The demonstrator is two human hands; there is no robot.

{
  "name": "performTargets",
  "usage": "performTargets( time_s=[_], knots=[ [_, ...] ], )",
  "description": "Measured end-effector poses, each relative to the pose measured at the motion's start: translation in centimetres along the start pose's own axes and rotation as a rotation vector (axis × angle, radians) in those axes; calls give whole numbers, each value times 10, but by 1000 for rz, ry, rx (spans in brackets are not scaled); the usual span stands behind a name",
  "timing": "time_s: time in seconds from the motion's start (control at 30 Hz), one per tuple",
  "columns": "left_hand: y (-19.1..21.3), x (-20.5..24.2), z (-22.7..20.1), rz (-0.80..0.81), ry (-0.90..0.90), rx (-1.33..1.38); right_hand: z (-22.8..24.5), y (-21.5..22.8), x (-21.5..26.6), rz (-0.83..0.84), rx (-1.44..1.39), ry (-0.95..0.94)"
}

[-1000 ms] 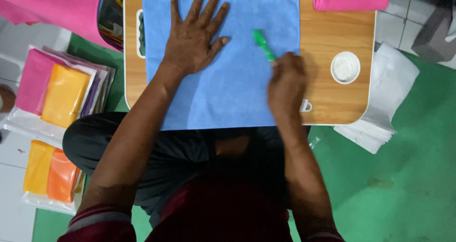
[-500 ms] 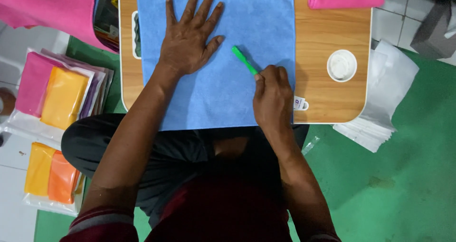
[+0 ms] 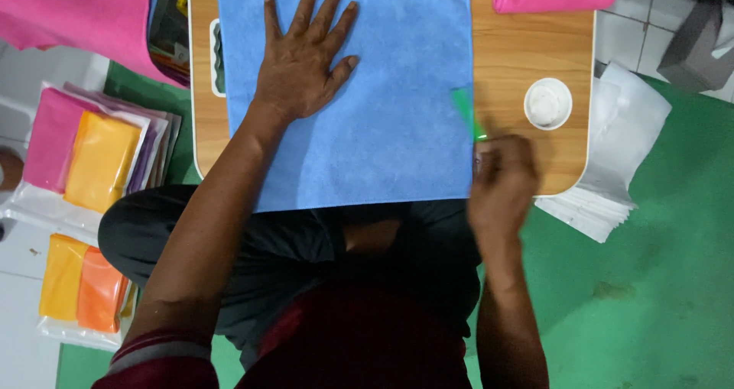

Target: The person brushes a blue cloth with a green brush, folds it neatly, and places it into a clear plastic bag. The person then seals the bag and sets it aside.

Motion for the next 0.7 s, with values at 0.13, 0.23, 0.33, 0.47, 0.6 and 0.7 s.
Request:
performTargets(
  time_s=[0.13, 0.23, 0.33, 0.47, 0.6, 0.7],
  knots=[
    [-15, -11, 13, 59, 23, -21, 38, -33, 1, 85, -79, 95],
    [-14, -24, 26, -8, -6, -46, 37, -39, -9, 82, -81, 63],
    [-16, -30, 27, 11, 4, -43, 29, -39, -13, 69, -15, 33],
    [1, -29, -1, -20, -38, 17, 35, -48, -15, 80, -42, 35],
    [3, -14, -33, 84, -69, 4, 32, -56, -11, 99, 23, -29],
    [4, -13, -28, 2, -66, 5, -13, -28, -8, 44, 93, 40]
  ],
)
Point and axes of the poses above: each hand's wrist, its own x-axis away from the middle knuckle, its own y-axis out of the back of the hand, z = x × y, the point moved 7 cm from there along -x, towards the middle knuckle, and after that the axes turned 13 degrees about -x, right-handed, at the moved point
